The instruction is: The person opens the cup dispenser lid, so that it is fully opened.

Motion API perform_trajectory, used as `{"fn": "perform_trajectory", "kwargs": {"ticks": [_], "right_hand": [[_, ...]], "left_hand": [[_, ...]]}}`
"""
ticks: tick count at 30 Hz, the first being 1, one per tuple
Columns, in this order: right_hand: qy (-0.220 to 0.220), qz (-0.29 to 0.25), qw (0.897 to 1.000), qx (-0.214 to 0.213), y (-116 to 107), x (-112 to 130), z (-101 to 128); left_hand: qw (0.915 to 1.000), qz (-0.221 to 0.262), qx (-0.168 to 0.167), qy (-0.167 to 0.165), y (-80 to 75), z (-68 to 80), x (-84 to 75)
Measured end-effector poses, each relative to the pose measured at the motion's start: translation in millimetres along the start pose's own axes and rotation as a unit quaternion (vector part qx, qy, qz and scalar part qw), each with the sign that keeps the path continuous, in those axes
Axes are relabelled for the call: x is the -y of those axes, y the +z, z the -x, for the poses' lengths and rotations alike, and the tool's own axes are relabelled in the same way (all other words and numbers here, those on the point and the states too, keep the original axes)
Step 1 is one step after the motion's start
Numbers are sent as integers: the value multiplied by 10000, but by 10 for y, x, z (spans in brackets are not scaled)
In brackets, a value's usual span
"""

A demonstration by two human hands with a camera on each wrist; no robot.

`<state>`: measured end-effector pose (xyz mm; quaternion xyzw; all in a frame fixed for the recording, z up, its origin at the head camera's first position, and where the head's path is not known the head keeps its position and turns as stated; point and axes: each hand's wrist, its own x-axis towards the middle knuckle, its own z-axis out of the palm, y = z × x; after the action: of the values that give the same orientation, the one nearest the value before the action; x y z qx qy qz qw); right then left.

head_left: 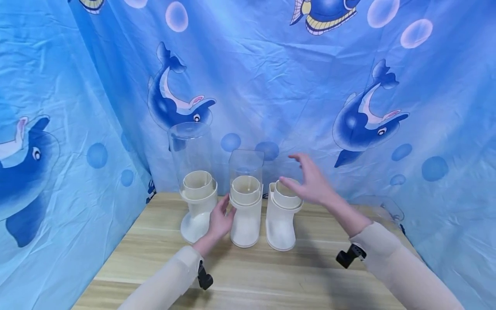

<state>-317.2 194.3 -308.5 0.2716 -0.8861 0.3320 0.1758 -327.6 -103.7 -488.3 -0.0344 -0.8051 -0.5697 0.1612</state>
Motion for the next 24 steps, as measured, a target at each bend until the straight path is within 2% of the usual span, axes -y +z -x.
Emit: {"fn": "perform_trajectory", "kwargs": {"ticks": [5, 10, 15, 18, 24], "right_hand": [[-261, -426, 9983, 295, 294, 212, -80], [-393, -822, 9951, 392, 491, 326, -127], [-403, -1077, 9930, 254, 625, 385, -164], [-295, -1185, 9924, 152, 682, 396, -173], [-151, -1227, 9923, -3, 772, 396, -153]], "left_hand": [[9999, 100, -52, -111, 35, -67, -16], [9998, 157, -73, -133, 82, -133, -44], [9987, 411, -227, -189, 130, -226, -22], [9978, 403, -419, -311, 147, -267, -7], [9951, 471, -678, -552, 164, -253, -29]]}}
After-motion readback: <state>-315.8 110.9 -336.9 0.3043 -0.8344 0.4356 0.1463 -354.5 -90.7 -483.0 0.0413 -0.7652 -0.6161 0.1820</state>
